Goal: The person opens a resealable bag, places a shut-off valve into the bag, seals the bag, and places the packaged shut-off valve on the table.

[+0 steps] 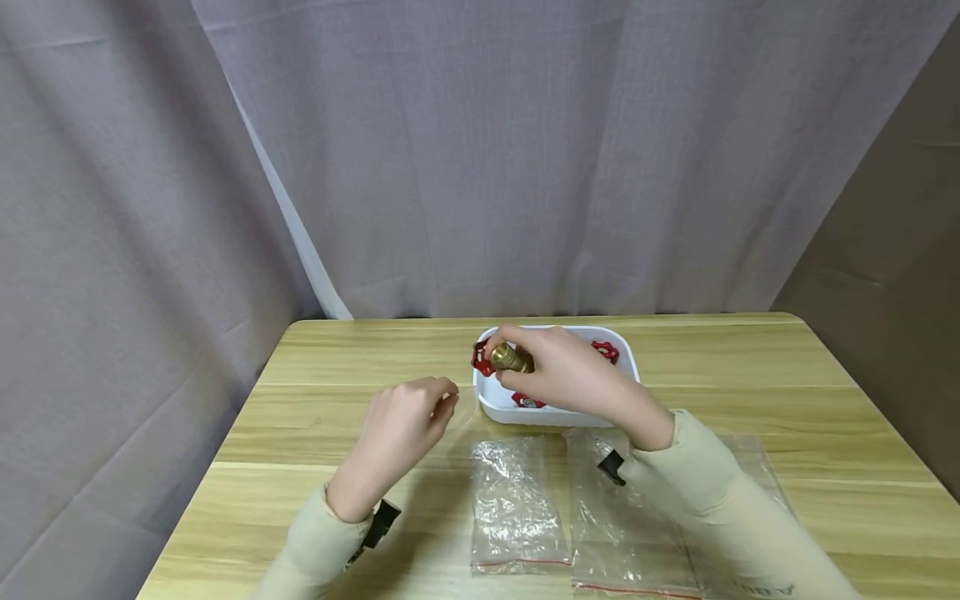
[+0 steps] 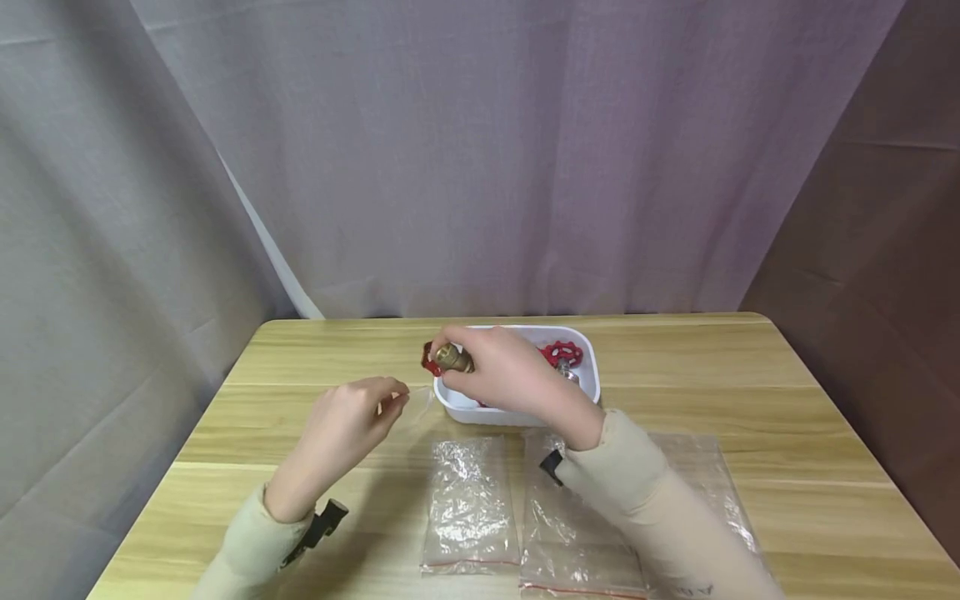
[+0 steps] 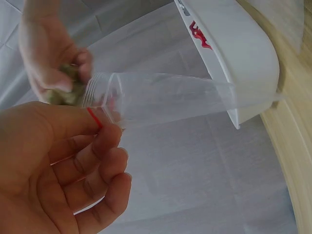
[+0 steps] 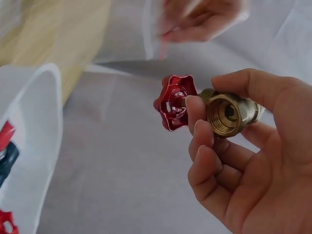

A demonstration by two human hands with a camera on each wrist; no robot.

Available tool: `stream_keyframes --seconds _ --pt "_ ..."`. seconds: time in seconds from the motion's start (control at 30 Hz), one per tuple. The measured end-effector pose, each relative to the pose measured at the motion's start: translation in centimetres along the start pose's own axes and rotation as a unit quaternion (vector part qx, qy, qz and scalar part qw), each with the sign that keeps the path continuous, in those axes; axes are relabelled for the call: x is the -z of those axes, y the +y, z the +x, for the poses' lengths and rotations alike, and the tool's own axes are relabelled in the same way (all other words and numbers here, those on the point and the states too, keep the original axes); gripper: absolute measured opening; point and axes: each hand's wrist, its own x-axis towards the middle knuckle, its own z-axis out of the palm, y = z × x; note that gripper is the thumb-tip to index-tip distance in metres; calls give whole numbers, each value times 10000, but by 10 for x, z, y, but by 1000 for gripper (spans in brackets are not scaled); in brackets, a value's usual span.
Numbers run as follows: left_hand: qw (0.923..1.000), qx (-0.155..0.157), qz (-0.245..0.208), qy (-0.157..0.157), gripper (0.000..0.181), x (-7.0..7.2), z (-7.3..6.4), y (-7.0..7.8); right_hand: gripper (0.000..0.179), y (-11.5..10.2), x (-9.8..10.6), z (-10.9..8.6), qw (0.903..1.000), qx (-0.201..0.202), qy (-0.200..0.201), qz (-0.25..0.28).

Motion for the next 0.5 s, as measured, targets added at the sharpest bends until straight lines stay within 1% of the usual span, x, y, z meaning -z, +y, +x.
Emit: stream_keyframes --seconds 0.2,0.3,0.5 --pt "10000 -48 -30 9 6 3 2 0 23 -22 4 -8 9988 452 112 144" --pt "10000 -42 -7 -6 6 5 3 0 22 -30 5 -11 9984 531 88 183" --pt "10000 -52 17 32 26 9 5 2 24 -36 -1 -15 9980 507 -39 362"
